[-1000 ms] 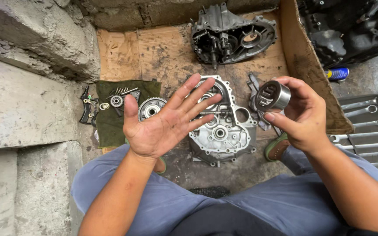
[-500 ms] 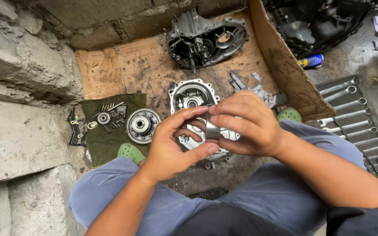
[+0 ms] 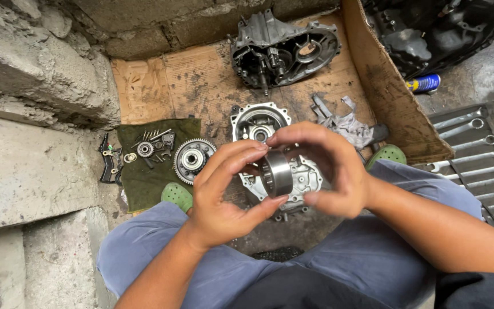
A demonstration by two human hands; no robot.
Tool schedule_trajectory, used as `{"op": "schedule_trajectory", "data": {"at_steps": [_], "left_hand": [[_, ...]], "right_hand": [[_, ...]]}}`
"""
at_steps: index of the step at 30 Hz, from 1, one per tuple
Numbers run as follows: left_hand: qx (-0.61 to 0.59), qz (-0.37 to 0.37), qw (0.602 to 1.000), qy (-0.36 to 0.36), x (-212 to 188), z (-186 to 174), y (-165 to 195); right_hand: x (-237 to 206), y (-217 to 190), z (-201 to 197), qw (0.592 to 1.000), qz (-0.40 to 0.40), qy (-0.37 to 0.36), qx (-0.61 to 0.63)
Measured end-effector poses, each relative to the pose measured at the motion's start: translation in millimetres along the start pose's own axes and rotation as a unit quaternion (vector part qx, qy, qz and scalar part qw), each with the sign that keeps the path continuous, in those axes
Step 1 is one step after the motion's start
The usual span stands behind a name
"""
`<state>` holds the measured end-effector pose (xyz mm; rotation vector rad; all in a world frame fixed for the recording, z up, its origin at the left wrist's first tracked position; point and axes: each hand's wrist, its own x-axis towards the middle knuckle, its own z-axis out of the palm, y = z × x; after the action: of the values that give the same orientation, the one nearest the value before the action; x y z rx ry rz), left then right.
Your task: The person sits on the floor and assembles a motorcycle engine by hand, placing bearings and gears into the engine casing, wiping parts with a cloth, and aligning the two halves of the casing.
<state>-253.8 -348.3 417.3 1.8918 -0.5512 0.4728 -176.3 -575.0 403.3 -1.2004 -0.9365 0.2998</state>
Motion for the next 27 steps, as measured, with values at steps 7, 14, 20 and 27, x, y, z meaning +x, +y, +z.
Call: {"op": "schedule_trajectory", "data": {"at_steps": [7, 14, 20, 27], "left_hand": [[0.12, 0.095, 0.988, 0.006, 1.4, -2.9, -2.2], [0.088, 0.063, 0.994, 0.006, -1.4, -4.4, -2.5], [0.048, 0.046, 0.998, 0.011, -3.3, -2.5, -4.0], [0.033, 0.033, 0.999, 0.026, -4.0, 1.0, -3.2]], "right_hand": [[-2.8, 19.2, 0.9, 0.938, 0.236, 0.006, 0.254], [-12.6, 11.0, 6.0, 0.988, 0.144, 0.037, 0.048], [-4.9, 3.5, 6.2, 0.988, -0.048, 0.019, -0.143], [-3.2, 2.8, 3.1, 0.979, -0.094, 0.015, -0.18]]}}
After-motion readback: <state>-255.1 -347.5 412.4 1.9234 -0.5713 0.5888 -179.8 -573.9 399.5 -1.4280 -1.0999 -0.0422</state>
